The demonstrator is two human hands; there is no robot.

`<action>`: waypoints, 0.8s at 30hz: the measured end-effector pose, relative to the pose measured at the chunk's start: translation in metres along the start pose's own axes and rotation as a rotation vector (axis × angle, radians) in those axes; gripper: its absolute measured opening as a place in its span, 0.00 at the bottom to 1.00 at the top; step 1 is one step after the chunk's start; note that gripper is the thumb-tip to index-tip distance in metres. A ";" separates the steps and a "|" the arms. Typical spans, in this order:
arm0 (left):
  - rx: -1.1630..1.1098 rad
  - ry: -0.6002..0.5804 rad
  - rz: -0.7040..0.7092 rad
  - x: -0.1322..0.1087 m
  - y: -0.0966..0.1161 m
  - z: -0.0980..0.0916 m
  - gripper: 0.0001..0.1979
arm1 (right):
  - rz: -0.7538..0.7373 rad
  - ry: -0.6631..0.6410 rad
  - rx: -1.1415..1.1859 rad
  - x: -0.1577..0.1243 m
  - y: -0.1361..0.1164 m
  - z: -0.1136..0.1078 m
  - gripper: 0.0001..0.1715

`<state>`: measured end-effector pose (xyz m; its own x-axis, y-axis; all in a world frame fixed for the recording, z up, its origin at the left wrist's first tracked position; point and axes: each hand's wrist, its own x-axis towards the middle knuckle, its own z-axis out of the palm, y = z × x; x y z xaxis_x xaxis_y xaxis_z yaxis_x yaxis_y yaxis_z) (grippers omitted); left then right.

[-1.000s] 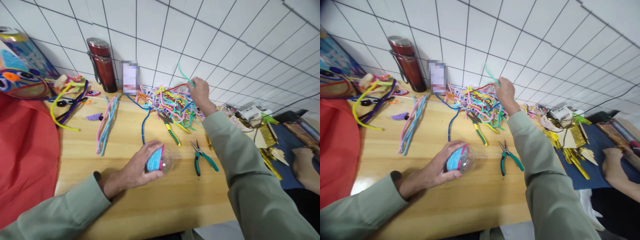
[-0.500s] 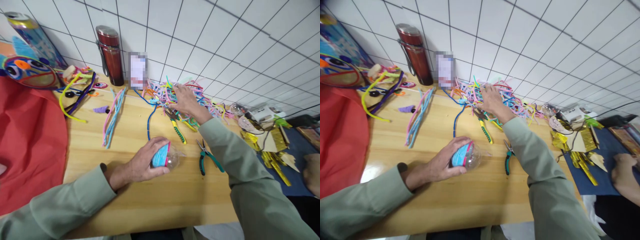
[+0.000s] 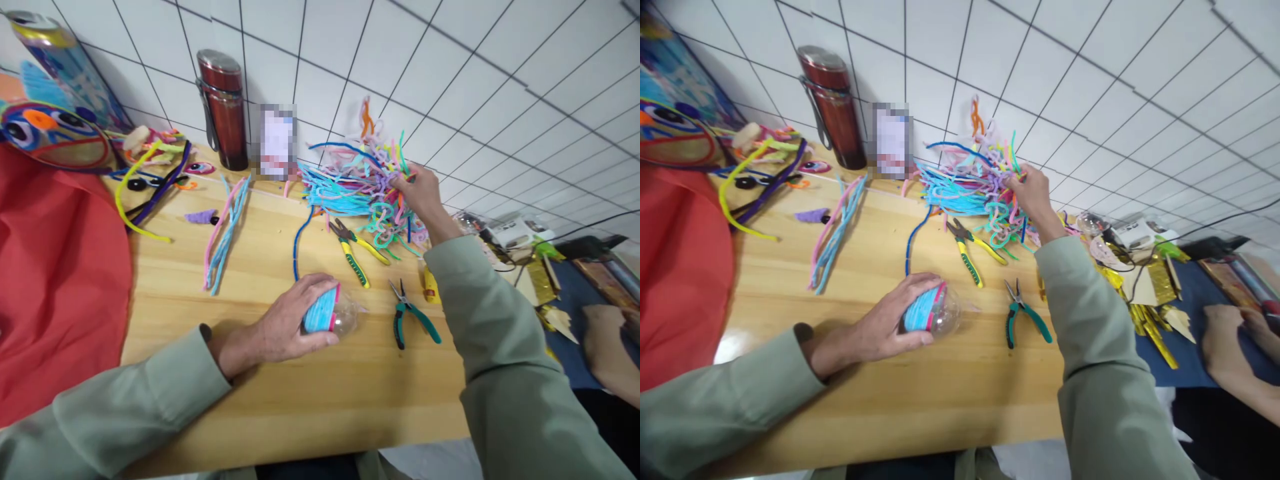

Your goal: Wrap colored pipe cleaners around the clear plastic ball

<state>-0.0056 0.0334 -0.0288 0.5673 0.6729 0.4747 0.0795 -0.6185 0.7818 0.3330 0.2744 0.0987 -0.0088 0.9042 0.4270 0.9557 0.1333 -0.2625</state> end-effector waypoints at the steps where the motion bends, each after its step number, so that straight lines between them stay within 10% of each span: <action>1: 0.003 -0.002 0.003 0.000 0.000 0.000 0.44 | 0.013 0.005 0.013 -0.001 0.003 -0.003 0.15; 10: 0.021 0.011 0.033 0.002 0.003 -0.001 0.43 | 0.141 0.030 -0.079 -0.004 0.013 -0.010 0.14; 16: 0.015 0.007 0.017 0.002 0.005 -0.002 0.44 | 0.006 -0.029 -0.196 -0.016 -0.008 0.003 0.43; 20: 0.017 -0.024 -0.035 0.001 0.006 -0.004 0.44 | -0.191 0.049 -0.194 -0.037 -0.047 0.008 0.31; 24: 0.001 -0.001 -0.012 0.002 0.005 -0.002 0.45 | -0.365 -0.166 -0.149 -0.052 -0.088 0.025 0.22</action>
<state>-0.0056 0.0324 -0.0238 0.5674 0.6800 0.4644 0.0876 -0.6107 0.7870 0.2421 0.2253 0.0782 -0.3900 0.8632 0.3207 0.9130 0.4077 0.0131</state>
